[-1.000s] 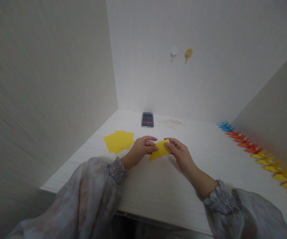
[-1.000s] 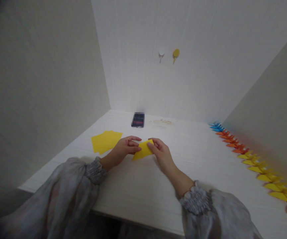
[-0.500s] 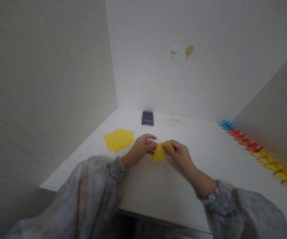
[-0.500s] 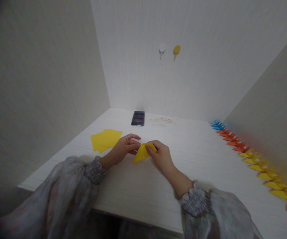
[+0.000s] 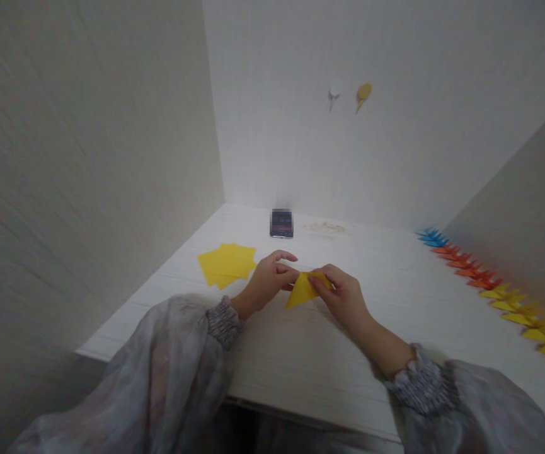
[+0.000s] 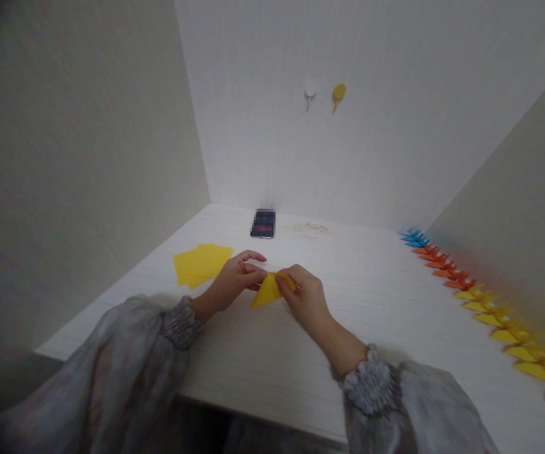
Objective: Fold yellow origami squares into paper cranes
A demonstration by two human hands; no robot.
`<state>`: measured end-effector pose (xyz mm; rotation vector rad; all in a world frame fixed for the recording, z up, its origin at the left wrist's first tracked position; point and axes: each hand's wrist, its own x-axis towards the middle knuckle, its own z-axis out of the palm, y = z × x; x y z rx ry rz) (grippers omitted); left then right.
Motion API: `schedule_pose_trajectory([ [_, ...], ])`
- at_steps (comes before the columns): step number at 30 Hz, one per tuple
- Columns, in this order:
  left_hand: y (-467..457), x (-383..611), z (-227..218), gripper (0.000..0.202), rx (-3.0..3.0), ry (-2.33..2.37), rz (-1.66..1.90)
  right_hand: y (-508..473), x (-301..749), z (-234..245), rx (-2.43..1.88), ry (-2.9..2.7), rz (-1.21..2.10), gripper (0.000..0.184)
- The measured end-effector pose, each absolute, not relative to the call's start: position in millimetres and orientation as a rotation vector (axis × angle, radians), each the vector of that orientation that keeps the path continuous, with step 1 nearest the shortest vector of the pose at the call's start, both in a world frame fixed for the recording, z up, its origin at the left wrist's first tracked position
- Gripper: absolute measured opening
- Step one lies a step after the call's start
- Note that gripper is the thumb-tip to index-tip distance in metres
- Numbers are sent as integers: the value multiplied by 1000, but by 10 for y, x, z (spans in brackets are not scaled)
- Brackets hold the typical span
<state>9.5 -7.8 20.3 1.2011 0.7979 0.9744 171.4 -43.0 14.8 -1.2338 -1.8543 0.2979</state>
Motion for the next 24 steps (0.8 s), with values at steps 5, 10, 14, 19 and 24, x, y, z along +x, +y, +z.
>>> schedule_pose_trajectory([
  [5, -84, 97, 223, 30, 1193, 808, 971, -441, 1705, 160, -1202, -1880, 281, 17],
  [10, -73, 91, 223, 30, 1186, 865, 1024, -446, 1720, 145, -1072, -1991, 284, 19],
  [14, -59, 85, 221, 31, 1127, 871, 1044, -429, 1772, 117, -998, -2004, 295, 25],
  [19, -59, 84, 252, 30, 1114, 825, 1048, -400, 1795, 122, -929, -1816, 588, 24],
  [24, -57, 82, 262, 29, 1156, 795, 1045, -376, 1780, 71, -877, -1616, 874, 23],
])
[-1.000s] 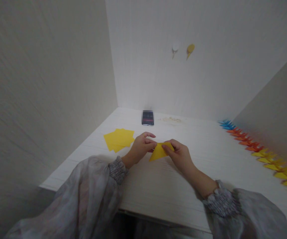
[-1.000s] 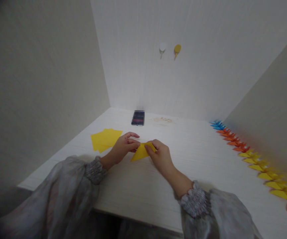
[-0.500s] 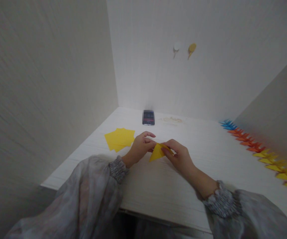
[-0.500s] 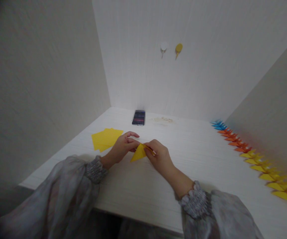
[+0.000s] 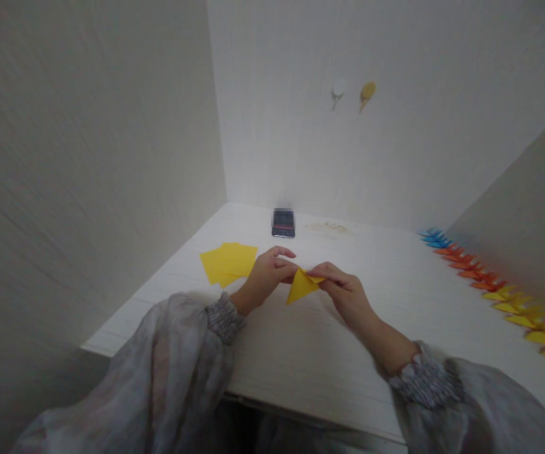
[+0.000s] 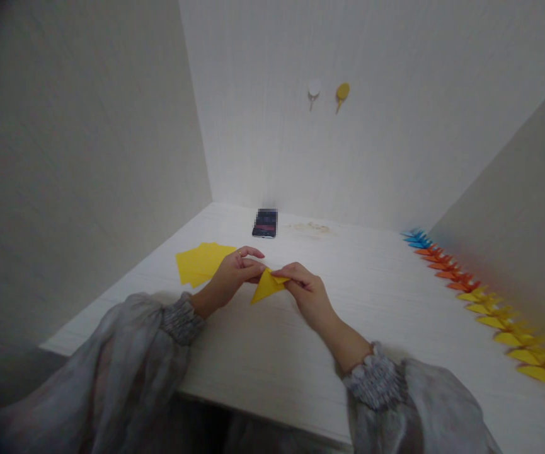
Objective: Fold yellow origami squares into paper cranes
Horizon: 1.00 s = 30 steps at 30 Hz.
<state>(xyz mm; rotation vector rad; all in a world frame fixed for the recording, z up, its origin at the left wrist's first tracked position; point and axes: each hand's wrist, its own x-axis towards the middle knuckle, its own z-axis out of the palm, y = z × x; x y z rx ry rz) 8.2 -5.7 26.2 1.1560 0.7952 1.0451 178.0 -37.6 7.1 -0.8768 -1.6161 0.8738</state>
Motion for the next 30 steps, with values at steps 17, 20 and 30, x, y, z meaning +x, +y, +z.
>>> schedule_pose_trajectory([
  [17, -44, 78, 244, 34, 1049, 789, 1016, -408, 1769, 139, -924, -1870, 567, 27],
  [20, -40, 73, 235, 38, 1076, 795, 1005, -413, 1760, 151, -911, -1872, 585, 28],
  [30, -45, 61, 216, 37, 1169, 829, 1076, -396, 1776, 113, -885, -1672, 866, 22],
])
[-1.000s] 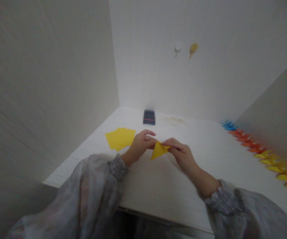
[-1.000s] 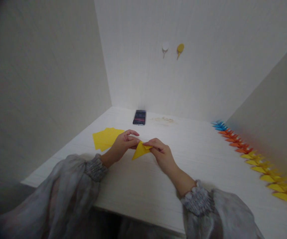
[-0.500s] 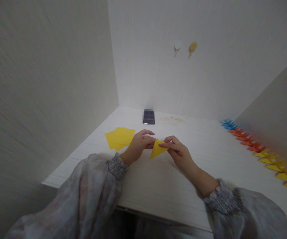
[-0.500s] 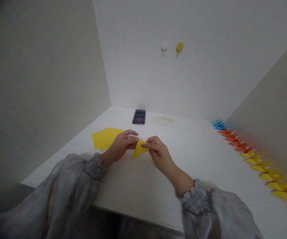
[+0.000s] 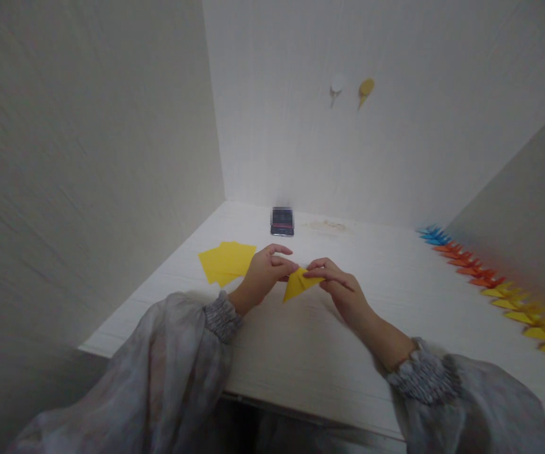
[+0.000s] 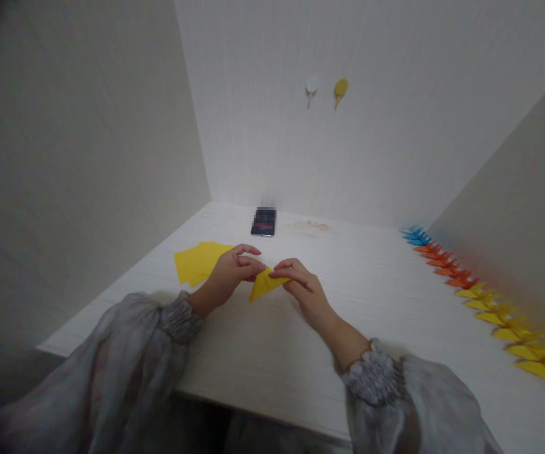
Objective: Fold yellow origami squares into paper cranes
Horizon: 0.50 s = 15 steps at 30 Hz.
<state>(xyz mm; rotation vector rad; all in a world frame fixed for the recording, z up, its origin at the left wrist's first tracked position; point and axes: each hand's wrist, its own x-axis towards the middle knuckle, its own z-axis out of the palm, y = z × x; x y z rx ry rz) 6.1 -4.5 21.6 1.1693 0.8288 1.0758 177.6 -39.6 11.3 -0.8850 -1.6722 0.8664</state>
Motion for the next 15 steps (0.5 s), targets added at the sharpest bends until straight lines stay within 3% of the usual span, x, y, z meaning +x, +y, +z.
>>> schedule_pose_trajectory([
  [6, -57, 73, 147, 31, 1396, 814, 1113, -337, 1669, 51, -1157, -1425, 1095, 22],
  [15, -66, 81, 159, 32, 1291, 773, 1055, -326, 1675, -3, -1191, -1384, 1212, 20],
])
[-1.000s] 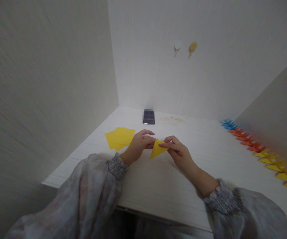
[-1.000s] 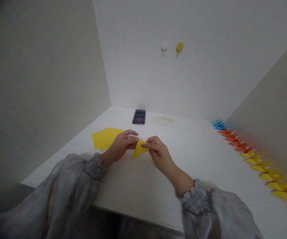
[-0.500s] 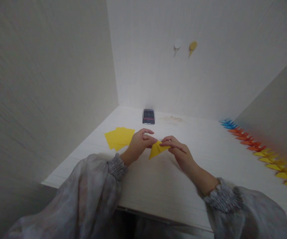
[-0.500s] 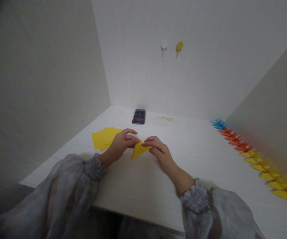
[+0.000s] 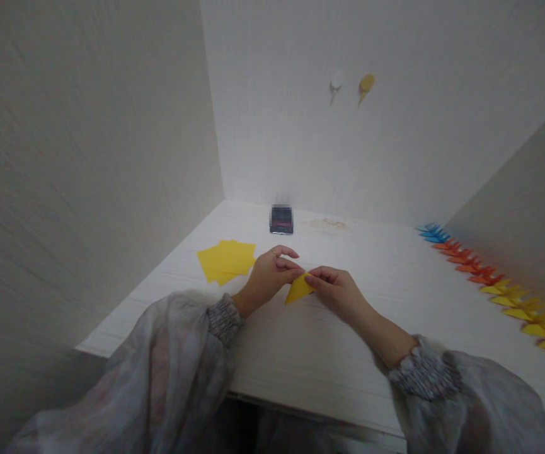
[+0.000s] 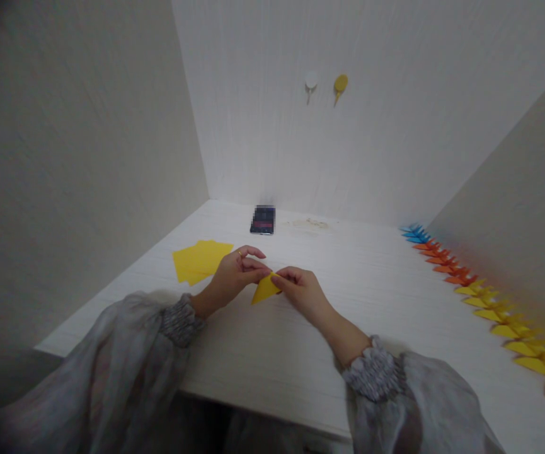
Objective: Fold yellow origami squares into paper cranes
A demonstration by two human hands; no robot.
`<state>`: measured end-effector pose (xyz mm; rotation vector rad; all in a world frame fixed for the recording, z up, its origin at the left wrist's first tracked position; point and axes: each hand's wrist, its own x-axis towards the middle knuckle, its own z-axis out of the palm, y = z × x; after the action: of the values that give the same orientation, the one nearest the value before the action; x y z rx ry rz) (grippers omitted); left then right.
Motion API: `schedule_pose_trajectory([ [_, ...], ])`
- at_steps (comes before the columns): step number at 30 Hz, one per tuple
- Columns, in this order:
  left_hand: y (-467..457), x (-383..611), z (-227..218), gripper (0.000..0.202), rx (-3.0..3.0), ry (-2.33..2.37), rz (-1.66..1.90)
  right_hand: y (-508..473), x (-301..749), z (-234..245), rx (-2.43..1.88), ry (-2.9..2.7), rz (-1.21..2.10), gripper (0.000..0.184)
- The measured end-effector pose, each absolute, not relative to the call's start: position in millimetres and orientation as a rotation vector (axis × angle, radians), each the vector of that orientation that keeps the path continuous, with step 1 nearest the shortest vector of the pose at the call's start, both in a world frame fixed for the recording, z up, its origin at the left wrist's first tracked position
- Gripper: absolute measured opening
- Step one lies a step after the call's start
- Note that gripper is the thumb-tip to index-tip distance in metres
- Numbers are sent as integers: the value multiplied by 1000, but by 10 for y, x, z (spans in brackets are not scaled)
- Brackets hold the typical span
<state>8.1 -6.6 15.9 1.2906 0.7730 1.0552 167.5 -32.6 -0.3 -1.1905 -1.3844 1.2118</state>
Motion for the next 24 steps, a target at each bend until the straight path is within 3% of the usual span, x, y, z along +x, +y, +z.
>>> schedule_pose_trajectory([
  [24, -62, 85, 156, 39, 1227, 780, 1010, -325, 1666, 5, -1238, -1422, 1157, 21],
])
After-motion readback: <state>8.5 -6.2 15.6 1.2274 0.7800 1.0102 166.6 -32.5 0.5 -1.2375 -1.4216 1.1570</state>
